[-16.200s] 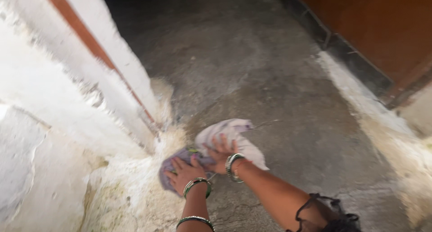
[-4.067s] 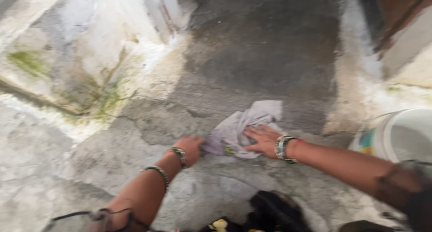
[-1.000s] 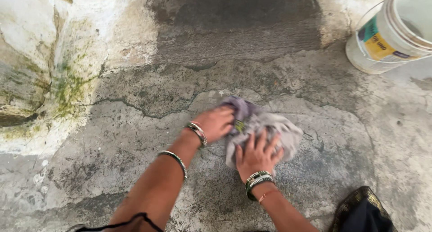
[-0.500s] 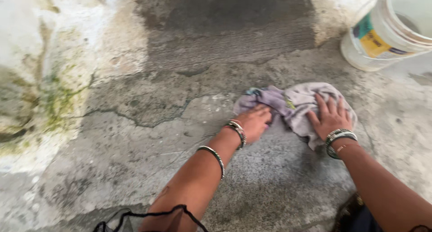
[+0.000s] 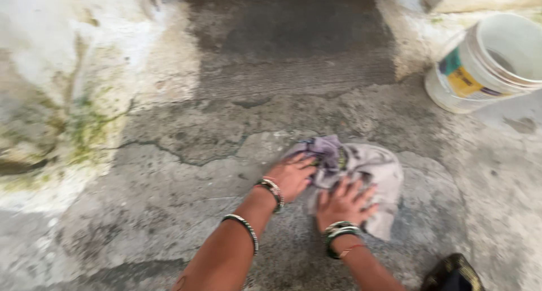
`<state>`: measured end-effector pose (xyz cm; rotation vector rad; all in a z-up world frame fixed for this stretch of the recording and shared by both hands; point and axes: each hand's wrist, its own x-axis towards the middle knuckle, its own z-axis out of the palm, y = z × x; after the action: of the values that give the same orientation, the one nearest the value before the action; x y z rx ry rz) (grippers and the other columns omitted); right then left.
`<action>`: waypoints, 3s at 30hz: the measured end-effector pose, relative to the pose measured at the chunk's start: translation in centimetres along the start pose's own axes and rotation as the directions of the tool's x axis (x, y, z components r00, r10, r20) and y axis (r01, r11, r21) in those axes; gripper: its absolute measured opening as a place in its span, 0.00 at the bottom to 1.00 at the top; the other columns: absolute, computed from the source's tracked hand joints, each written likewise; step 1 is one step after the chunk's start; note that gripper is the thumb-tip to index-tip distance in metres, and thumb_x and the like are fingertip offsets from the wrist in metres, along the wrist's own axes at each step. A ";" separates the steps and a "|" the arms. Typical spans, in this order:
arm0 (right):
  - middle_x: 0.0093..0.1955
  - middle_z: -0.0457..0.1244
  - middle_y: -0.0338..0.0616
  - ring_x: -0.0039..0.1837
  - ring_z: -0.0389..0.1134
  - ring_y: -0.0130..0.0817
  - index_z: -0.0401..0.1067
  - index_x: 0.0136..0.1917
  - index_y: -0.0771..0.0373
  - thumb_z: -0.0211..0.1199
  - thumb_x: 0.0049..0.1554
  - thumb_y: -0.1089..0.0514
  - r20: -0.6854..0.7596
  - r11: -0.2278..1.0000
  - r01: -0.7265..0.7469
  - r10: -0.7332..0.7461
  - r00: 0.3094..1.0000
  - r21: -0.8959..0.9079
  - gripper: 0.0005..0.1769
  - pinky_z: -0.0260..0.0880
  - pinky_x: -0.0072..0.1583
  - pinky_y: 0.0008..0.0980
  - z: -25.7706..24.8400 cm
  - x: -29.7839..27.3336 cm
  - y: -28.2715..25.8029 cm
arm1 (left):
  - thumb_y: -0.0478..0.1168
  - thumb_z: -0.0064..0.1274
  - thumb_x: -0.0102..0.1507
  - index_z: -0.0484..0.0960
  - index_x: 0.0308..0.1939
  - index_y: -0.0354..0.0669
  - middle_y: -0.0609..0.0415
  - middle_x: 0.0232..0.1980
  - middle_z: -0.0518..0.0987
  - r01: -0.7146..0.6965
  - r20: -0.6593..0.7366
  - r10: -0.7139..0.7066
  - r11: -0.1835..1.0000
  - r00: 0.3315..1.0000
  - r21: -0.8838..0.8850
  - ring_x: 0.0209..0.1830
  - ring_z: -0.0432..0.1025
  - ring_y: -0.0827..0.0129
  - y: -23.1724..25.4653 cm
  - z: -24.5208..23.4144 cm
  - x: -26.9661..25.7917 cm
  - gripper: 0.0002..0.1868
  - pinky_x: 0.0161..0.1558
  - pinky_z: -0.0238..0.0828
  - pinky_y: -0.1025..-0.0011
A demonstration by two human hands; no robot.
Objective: The person wipes a concrete floor by hand with a cloth, repeatedly dipping the cloth into a bucket of water to clean the surface.
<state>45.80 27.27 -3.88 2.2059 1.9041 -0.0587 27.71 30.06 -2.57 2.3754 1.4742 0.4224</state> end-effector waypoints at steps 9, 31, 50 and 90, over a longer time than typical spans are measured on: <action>0.86 0.36 0.50 0.85 0.24 0.59 0.43 0.82 0.54 0.38 0.63 0.31 -0.028 0.555 0.829 -0.832 0.554 -0.065 0.42 0.25 0.76 0.67 -6.4 -6.9 -12.7 | 0.47 0.45 0.65 0.78 0.63 0.51 0.54 0.74 0.68 0.478 -0.194 -0.437 0.823 0.878 0.307 0.76 0.58 0.59 -11.3 -6.4 -19.2 0.22 0.72 0.53 0.57; 0.86 0.34 0.50 0.81 0.26 0.66 0.43 0.84 0.36 0.50 0.55 0.27 -0.047 0.738 0.661 -0.671 0.740 -0.136 0.48 0.35 0.71 0.74 -2.7 4.1 0.5 | 0.53 0.40 0.70 0.69 0.72 0.56 0.54 0.77 0.62 0.355 -0.091 -0.344 0.909 0.935 0.220 0.79 0.50 0.55 -3.1 -2.7 -8.6 0.27 0.75 0.46 0.50; 0.87 0.23 0.46 0.85 0.18 0.63 0.30 0.83 0.25 0.42 0.57 0.19 0.137 0.422 0.895 -0.887 0.441 -0.148 0.47 0.25 0.76 0.71 -11.9 0.6 -30.9 | 0.59 0.44 0.68 0.64 0.74 0.67 0.60 0.81 0.54 0.979 -0.206 -0.965 0.184 0.163 -0.088 0.81 0.47 0.49 -15.4 -13.1 -23.1 0.30 0.74 0.43 0.40; 0.88 0.22 0.41 0.86 0.15 0.53 0.36 0.83 0.28 0.38 0.57 0.23 0.238 0.971 0.231 -0.238 0.942 0.056 0.44 0.33 0.72 0.82 -12.7 30.4 -10.6 | 0.60 0.28 0.72 0.55 0.78 0.72 0.59 0.85 0.41 0.747 0.073 -0.750 0.661 0.657 0.072 0.85 0.30 0.49 -7.9 -9.6 12.4 0.29 0.77 0.18 0.35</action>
<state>38.69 60.66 1.60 1.8741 2.0221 -0.3794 22.71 45.61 3.93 1.5357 2.2345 0.0580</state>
